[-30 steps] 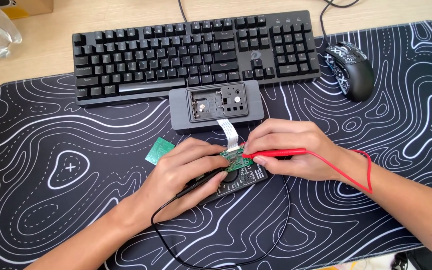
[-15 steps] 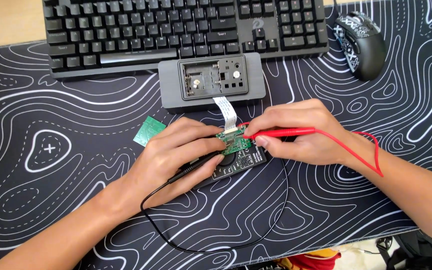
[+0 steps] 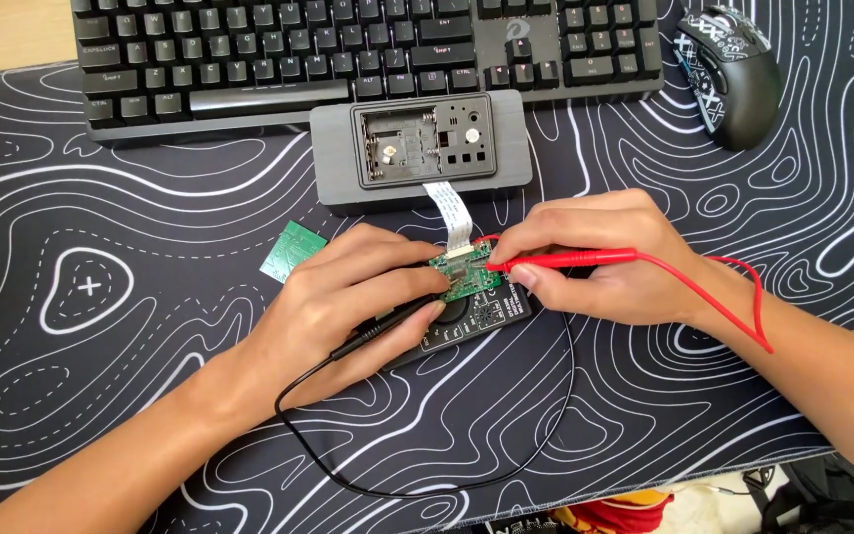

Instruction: Testing and troubleshooting a circuit board using multimeter probes at a repair bench.

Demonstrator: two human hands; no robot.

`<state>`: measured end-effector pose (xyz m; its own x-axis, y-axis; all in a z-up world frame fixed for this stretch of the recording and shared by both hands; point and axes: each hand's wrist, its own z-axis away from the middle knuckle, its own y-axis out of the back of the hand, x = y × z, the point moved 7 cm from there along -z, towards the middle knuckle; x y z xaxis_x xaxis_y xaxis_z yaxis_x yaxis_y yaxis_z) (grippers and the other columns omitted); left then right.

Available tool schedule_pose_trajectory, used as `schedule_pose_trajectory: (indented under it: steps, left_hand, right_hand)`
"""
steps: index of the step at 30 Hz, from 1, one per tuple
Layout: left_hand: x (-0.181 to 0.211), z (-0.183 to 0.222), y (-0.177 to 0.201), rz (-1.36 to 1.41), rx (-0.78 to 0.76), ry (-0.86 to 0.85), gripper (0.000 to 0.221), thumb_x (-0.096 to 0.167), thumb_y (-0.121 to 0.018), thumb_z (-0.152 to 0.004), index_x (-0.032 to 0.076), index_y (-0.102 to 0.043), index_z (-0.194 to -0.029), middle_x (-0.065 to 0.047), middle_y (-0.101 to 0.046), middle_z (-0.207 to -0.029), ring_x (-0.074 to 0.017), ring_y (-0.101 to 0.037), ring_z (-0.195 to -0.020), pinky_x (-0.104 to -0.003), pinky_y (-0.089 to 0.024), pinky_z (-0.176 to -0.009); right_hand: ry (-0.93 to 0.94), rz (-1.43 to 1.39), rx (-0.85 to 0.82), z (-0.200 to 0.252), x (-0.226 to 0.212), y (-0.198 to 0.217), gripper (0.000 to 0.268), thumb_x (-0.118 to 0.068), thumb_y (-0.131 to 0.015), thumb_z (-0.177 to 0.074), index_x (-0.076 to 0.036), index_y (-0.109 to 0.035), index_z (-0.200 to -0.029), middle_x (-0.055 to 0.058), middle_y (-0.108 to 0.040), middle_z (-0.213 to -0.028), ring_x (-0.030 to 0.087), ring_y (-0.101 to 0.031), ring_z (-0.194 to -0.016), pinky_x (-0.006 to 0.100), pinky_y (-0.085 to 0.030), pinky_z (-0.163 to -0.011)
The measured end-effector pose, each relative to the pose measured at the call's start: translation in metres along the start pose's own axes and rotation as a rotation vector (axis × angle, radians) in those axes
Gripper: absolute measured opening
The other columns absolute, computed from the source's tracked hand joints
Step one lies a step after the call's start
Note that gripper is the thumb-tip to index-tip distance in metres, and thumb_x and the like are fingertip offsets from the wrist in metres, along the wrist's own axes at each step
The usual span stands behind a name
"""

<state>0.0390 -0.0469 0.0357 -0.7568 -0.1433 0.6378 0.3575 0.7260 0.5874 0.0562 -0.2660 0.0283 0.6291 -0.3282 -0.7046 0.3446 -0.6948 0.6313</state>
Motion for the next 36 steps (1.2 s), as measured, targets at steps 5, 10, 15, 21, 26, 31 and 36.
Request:
schedule_pose_trajectory:
  steps: [5,10,15,21,26,31,36]
  left_hand:
    - [0.000,-0.001,0.000,-0.004,0.001,-0.002,0.019,0.007,-0.076,-0.111,-0.004,-0.076,-0.127,-0.025,-0.078,-0.128,-0.0419,-0.076,-0.110,-0.050,-0.064,-0.103]
    - [0.000,0.000,-0.001,-0.010,-0.001,-0.003,0.019,0.007,-0.075,-0.112,-0.004,-0.076,-0.126,-0.025,-0.078,-0.129,-0.0424,-0.075,-0.110,-0.050,-0.063,-0.103]
    - [0.000,0.000,-0.001,-0.014,0.004,-0.003,0.018,0.007,-0.075,-0.112,-0.004,-0.077,-0.126,-0.024,-0.078,-0.128,-0.0421,-0.075,-0.111,-0.050,-0.064,-0.103]
    - [0.000,0.000,-0.001,-0.009,0.003,0.001,0.018,0.007,-0.075,-0.112,-0.004,-0.076,-0.126,-0.024,-0.078,-0.128,-0.0419,-0.075,-0.112,-0.050,-0.064,-0.103]
    - [0.004,0.000,0.000,-0.005,-0.003,-0.005,0.018,0.006,-0.075,-0.112,-0.005,-0.076,-0.127,-0.025,-0.076,-0.130,-0.0435,-0.074,-0.112,-0.050,-0.064,-0.103]
    - [0.005,-0.002,0.001,0.015,-0.030,0.023,0.017,0.005,-0.073,-0.113,-0.005,-0.074,-0.127,-0.024,-0.073,-0.132,-0.0432,-0.071,-0.111,-0.049,-0.062,-0.103]
    - [0.004,-0.007,0.003,0.004,-0.043,0.007,0.017,0.004,-0.072,-0.112,-0.010,-0.074,-0.123,-0.031,-0.073,-0.128,-0.0478,-0.072,-0.111,-0.051,-0.067,-0.100]
  right_hand:
    - [0.015,-0.006,0.004,-0.002,-0.001,0.002,0.011,-0.007,-0.076,-0.106,-0.003,-0.081,-0.115,0.007,-0.081,-0.098,0.019,-0.073,-0.076,0.029,-0.062,-0.075]
    - [0.011,0.020,0.026,0.000,0.001,0.004,0.010,-0.004,-0.076,-0.105,-0.002,-0.082,-0.113,0.008,-0.082,-0.097,0.018,-0.074,-0.076,0.028,-0.063,-0.077]
    - [0.018,-0.006,0.004,-0.003,-0.004,0.001,0.014,-0.005,-0.077,-0.106,-0.001,-0.082,-0.118,0.010,-0.085,-0.105,0.019,-0.081,-0.085,0.028,-0.067,-0.084]
    - [-0.004,0.055,0.045,0.001,0.005,0.008,0.011,-0.003,-0.075,-0.104,-0.001,-0.082,-0.111,0.009,-0.083,-0.097,0.019,-0.076,-0.078,0.027,-0.062,-0.076]
    - [0.002,0.046,0.038,0.003,0.002,0.007,0.010,-0.004,-0.074,-0.105,-0.002,-0.081,-0.112,0.007,-0.080,-0.096,0.020,-0.073,-0.077,0.029,-0.061,-0.077]
    - [-0.041,0.056,0.046,0.006,0.005,0.014,0.008,-0.001,-0.072,-0.102,-0.002,-0.079,-0.106,0.008,-0.077,-0.091,0.021,-0.069,-0.073,0.029,-0.056,-0.071]
    - [0.080,0.052,0.051,0.005,-0.004,0.010,0.009,0.002,-0.069,-0.100,0.001,-0.077,-0.103,0.007,-0.071,-0.081,0.023,-0.061,-0.061,0.032,-0.052,-0.058]
